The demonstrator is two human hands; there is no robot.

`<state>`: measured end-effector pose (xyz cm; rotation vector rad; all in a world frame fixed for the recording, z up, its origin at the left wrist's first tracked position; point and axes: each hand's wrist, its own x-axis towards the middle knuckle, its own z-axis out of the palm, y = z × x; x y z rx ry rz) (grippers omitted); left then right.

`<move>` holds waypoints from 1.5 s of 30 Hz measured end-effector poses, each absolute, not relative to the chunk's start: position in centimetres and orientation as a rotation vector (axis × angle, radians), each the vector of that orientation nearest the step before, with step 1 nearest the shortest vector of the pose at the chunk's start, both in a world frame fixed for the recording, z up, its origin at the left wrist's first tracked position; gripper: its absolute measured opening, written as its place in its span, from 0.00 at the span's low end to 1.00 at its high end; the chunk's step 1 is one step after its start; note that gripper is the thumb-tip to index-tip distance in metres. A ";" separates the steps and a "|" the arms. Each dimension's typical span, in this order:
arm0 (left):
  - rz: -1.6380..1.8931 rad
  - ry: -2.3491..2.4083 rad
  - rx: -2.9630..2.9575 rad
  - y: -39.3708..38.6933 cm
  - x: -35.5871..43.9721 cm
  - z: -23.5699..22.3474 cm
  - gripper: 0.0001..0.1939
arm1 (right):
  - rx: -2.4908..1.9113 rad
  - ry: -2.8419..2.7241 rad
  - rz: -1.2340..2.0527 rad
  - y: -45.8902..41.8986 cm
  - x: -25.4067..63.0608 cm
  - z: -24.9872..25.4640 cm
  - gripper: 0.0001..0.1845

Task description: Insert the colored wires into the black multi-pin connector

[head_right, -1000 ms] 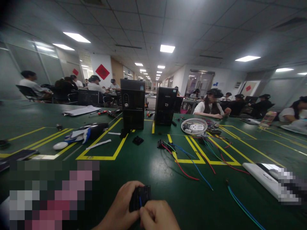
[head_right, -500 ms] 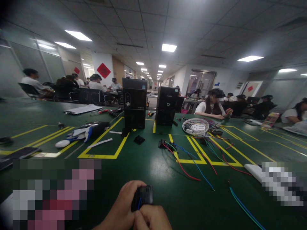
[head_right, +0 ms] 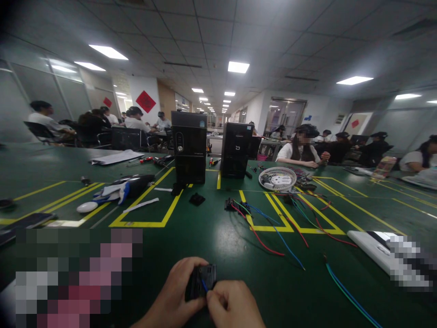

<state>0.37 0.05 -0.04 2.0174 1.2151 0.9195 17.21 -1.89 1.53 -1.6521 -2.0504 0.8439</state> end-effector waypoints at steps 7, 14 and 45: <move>0.929 1.229 2.012 0.2 0.3 -0.6 0.22 | -1.547 -2.047 0.998 -2.2 16.7 1.3 0.19; 0.931 1.233 2.031 0.2 0.3 -0.7 0.22 | -1.479 -1.998 1.101 -2.6 15.2 0.8 0.19; 0.921 1.237 2.012 0.3 0.4 -0.7 0.21 | -1.454 -1.875 1.067 -2.4 17.3 0.9 0.11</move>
